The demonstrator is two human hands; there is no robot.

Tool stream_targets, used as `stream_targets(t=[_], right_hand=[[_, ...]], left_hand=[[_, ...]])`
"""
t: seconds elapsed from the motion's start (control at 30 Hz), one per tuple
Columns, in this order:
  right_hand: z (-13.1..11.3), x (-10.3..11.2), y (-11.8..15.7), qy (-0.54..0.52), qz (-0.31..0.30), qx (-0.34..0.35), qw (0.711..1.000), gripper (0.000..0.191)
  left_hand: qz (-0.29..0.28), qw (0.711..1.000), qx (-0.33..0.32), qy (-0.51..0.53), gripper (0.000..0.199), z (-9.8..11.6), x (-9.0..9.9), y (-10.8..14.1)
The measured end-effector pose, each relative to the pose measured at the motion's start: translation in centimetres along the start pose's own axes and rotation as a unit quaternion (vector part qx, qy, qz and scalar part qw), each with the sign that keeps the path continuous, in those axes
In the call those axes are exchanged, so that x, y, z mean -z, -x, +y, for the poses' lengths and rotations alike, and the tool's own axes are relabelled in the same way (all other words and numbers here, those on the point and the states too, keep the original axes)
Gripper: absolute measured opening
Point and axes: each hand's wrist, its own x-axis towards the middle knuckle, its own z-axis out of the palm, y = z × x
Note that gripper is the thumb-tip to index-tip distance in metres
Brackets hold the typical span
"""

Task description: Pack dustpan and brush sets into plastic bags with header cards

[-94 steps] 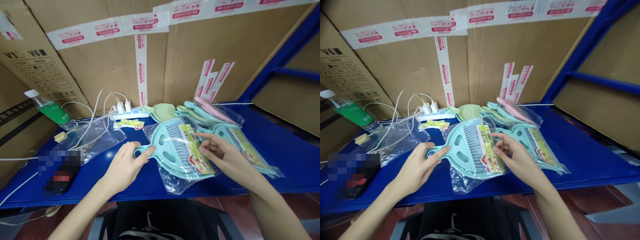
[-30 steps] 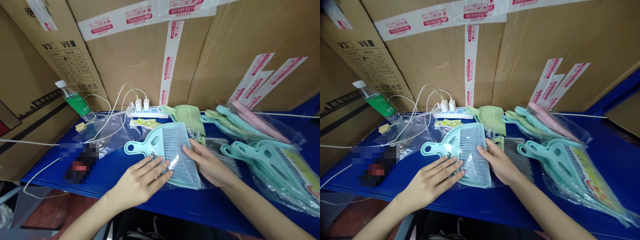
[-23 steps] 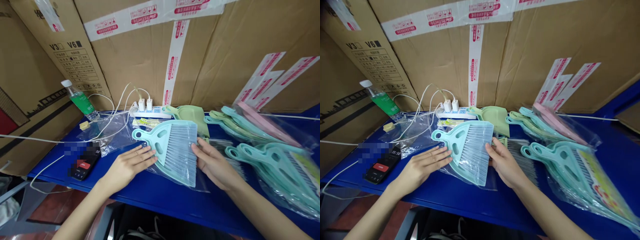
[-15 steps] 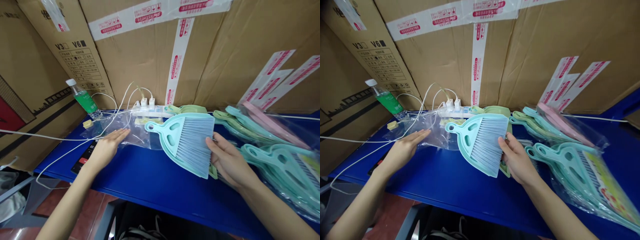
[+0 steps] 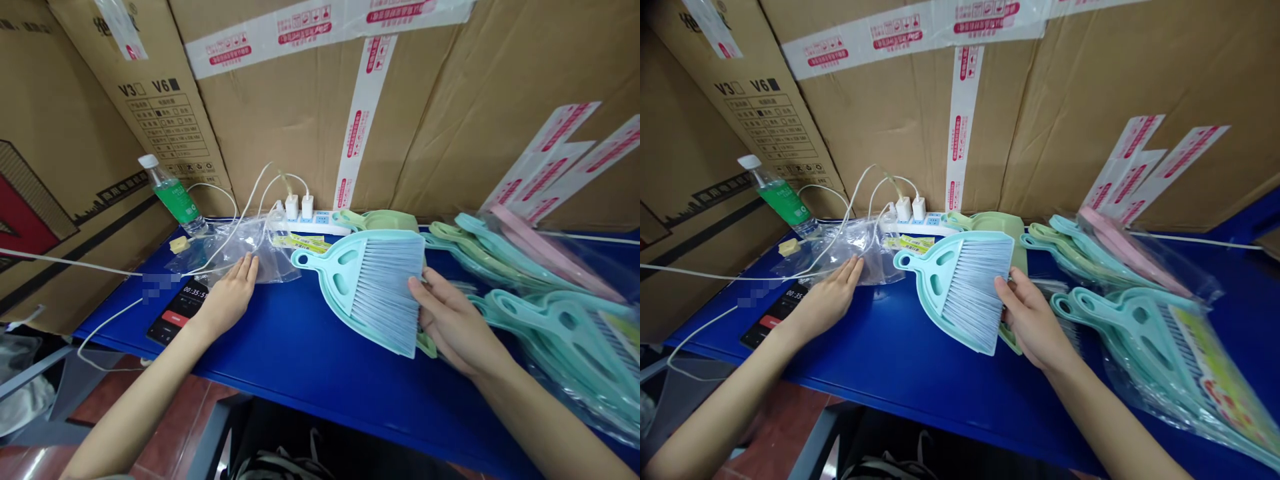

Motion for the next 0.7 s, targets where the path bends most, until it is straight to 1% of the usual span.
stream_targets(t=[0.07, 0.2, 0.33, 0.43, 0.5, 0.57, 0.6, 0.67, 0.7], right_hand=[[-0.1, -0.1, 0.0, -0.008, 0.005, -0.006, 1.0, 0.065], [-0.3, -0.3, 0.1, -0.022, 0.006, -0.013, 1.0, 0.066], [-0.3, -0.3, 0.2, -0.03, -0.001, -0.02, 0.999, 0.063], [-0.2, -0.1, 0.1, -0.033, -0.002, -0.023, 0.999, 0.058], [-0.2, 0.0, 0.0, -0.037, -0.002, -0.028, 0.999, 0.055], [-0.3, 0.0, 0.0, -0.042, -0.003, -0.033, 0.999, 0.056], [-0.3, -0.1, 0.0, -0.046, -0.006, -0.035, 0.998, 0.057], [-0.4, -0.2, 0.0, -0.051, -0.01, -0.036, 0.998, 0.059], [-0.4, -0.2, 0.0, -0.053, -0.013, -0.036, 0.998, 0.059]], left_hand=[[0.009, 1.0, 0.022, -0.014, 0.06, -0.1, 0.0, -0.3], [0.031, 0.994, 0.094, -0.04, 0.057, -0.7, 0.6, -0.5], [-0.001, 0.989, 0.141, -0.053, 0.056, -1.2, 1.1, -1.1], [-0.03, 0.989, 0.138, -0.049, 0.056, -2.0, 1.0, -2.3], [-0.052, 0.99, 0.125, -0.036, 0.052, -2.6, 1.2, -3.1], [-0.079, 0.991, 0.108, -0.023, 0.045, -2.7, 1.7, -3.5], [-0.087, 0.991, 0.1, -0.017, 0.045, -2.5, 2.1, -3.5], [-0.082, 0.993, 0.079, -0.005, 0.054, -1.4, 3.3, -3.2], [-0.048, 0.998, 0.05, 0.014, 0.058, -0.5, 3.9, -3.1]])
